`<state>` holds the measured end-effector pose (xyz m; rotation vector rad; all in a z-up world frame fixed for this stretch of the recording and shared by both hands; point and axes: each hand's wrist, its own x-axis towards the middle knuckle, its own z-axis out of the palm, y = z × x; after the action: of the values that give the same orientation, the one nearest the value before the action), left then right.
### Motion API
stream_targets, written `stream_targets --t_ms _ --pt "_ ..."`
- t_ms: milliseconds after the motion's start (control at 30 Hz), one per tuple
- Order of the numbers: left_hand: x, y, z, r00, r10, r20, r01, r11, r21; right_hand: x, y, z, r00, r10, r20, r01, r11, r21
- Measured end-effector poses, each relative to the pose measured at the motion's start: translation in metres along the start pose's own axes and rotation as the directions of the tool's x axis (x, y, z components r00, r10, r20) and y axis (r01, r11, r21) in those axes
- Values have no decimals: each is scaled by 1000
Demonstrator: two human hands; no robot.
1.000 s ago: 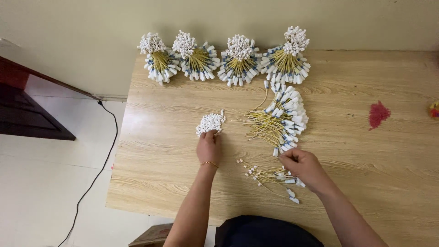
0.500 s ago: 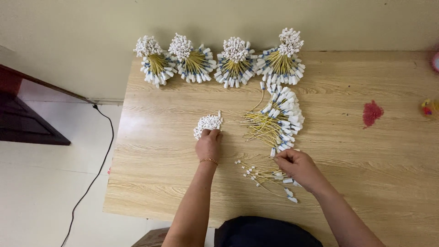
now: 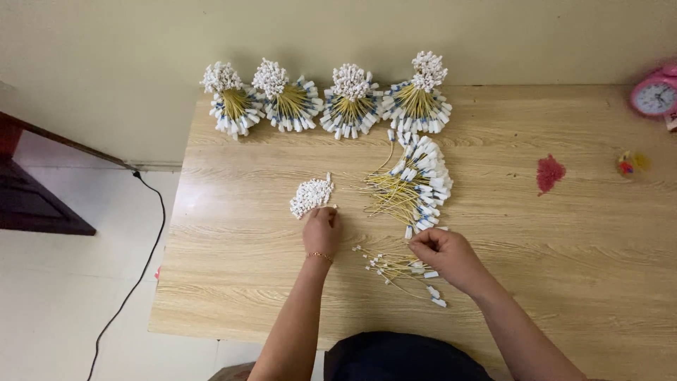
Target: Assembling small white plastic caps onto the ends of thin yellow wires
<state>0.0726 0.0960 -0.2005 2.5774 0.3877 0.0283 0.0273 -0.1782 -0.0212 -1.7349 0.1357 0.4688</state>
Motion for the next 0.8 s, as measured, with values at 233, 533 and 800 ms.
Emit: stream_targets --t_ms 233,533,800 --pt "-72 145 -117 937 81 340 321 185 -929 -21 -65 -6 908 -396 -137 356 902 -246" --pt "-95 162 -120 877 269 398 445 -148 -883 -44 -107 -8 867 -492 -74 431 817 -383" --pt "-100 164 -121 882 264 391 434 -132 -891 -49 -104 -7 827 -559 -48 479 748 -458"
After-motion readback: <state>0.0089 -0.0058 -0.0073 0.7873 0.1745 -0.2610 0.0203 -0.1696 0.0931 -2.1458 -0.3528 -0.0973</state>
